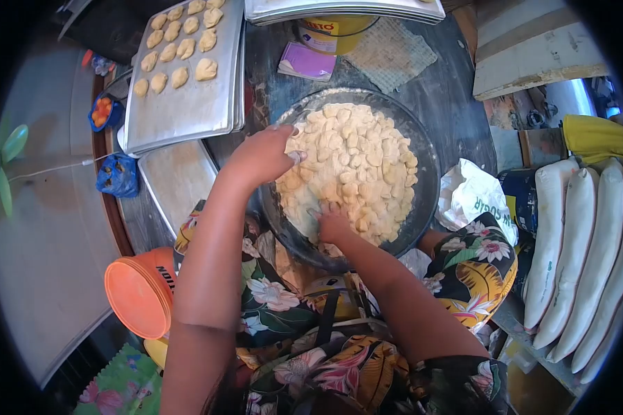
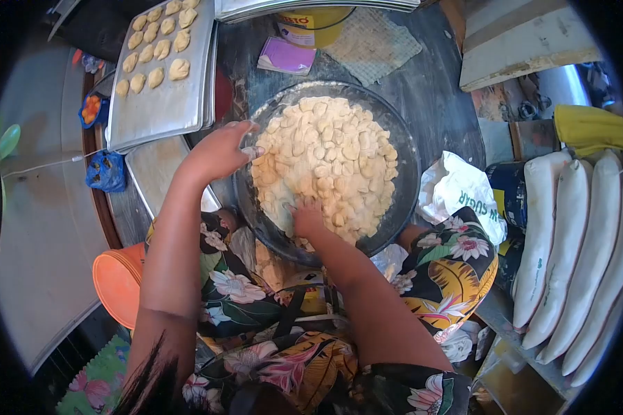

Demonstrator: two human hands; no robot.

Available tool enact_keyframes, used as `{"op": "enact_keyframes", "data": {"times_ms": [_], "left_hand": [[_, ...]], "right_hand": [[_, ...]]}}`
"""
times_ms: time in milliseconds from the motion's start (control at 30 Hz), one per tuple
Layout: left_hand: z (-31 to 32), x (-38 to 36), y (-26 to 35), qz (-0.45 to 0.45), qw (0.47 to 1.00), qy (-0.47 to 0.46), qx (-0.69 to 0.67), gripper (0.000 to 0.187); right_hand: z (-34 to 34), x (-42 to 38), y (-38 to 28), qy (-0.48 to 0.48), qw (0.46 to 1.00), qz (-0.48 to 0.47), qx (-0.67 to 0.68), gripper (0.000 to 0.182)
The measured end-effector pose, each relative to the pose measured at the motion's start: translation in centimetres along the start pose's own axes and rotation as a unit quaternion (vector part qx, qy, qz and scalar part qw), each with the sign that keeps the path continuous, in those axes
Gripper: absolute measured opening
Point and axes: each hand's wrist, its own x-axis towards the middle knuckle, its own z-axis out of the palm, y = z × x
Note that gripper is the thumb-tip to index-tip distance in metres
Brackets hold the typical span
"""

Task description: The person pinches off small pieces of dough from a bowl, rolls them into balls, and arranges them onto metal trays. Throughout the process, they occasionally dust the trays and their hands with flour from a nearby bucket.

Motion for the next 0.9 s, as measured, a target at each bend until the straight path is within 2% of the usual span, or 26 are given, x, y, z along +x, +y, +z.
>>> {"op": "enact_keyframes", "data": {"times_ms": [67, 100, 167, 200, 267, 400, 467, 500, 533, 567, 600, 633, 700, 733, 800, 833, 867, 900], "left_hand": [[0.3, -0.3, -0.1, 0.006, 1.000, -0.001, -0.004, 0.052], [0.4, -0.6, -0.1, 0.014, 1.000, -0.002, -0.004, 0.052], [0.5, -0.9, -0.3, 0.014, 1.000, -0.003, 0.001, 0.052], [0.5, -1.0, -0.4, 0.015, 1.000, -0.008, 0.004, 0.052], [0.2, -1.2, -0.8, 0.020, 1.000, -0.018, 0.001, 0.051], [0.4, -1.8, -1.2, 0.027, 0.999, -0.020, -0.002, 0.049], [1.5, -1.9, -1.6, 0.030, 0.999, -0.026, -0.005, 0.050], [1.9, -1.9, -1.7, 0.035, 0.999, -0.033, -0.006, 0.050], [2.1, -2.0, -1.4, 0.037, 0.999, -0.031, -0.004, 0.050], [2.3, -2.1, -0.9, 0.033, 0.994, -0.102, 0.008, 0.053], [2.6, -2.1, -0.3, 0.029, 0.984, -0.173, 0.021, 0.055], [2.9, -1.9, 0.4, 0.032, 0.985, -0.170, 0.024, 0.055], [3.7, -1.4, 2.1, 0.045, 0.905, -0.418, 0.059, 0.067], [4.3, -1.6, 2.7, 0.047, 0.907, -0.415, 0.063, 0.067], [6.4, -2.7, 3.6, 0.104, 0.936, -0.333, 0.050, 0.077], [7.7, -2.8, 3.9, 0.106, 0.937, -0.330, 0.051, 0.077], [9.3, -3.0, 4.2, 0.130, 0.963, -0.229, -0.063, 0.079], [10.2, -2.9, 4.7, 0.151, 0.965, -0.123, -0.176, 0.082]], "right_hand": [[-1.7, -0.8, -0.9, -0.067, 0.993, -0.026, -0.090, 0.052], [-0.9, -1.4, -1.1, -0.066, 0.993, -0.027, -0.092, 0.052], [1.6, -3.0, -1.3, -0.069, 0.992, -0.071, -0.084, 0.047], [1.9, -3.6, -1.1, -0.065, 0.992, -0.071, -0.084, 0.047], [2.0, -5.1, 0.5, -0.119, 0.990, -0.071, -0.006, 0.043], [3.1, -5.2, 4.3, -0.098, 0.995, -0.032, 0.013, 0.040], [1.6, -4.4, 6.0, -0.075, 0.989, 0.010, 0.130, 0.036], [0.3, -4.4, 6.6, -0.072, 0.989, 0.010, 0.129, 0.036], [-1.4, -4.6, 7.1, -0.077, 0.934, 0.078, 0.340, 0.038], [-3.2, -4.9, 7.5, -0.078, 0.830, 0.140, 0.534, 0.041], [-4.8, -5.1, 7.9, -0.075, 0.831, 0.139, 0.534, 0.041], [-6.4, -5.4, 8.3, -0.087, 0.825, 0.122, 0.544, 0.040], [-9.5, -6.6, 8.5, -0.094, 0.821, 0.103, 0.553, 0.040], [-11.0, -7.3, 8.4, -0.118, 0.801, 0.087, 0.581, 0.045], [-12.4, -8.2, 8.6, -0.161, 0.744, 0.041, 0.648, 0.051], [-12.5, -8.5, 8.5, -0.157, 0.746, 0.040, 0.646, 0.051], [-12.3, -8.7, 8.1, -0.109, 0.719, 0.026, 0.686, 0.052], [-12.2, -8.9, 7.7, -0.061, 0.689, 0.012, 0.722, 0.052]]}}
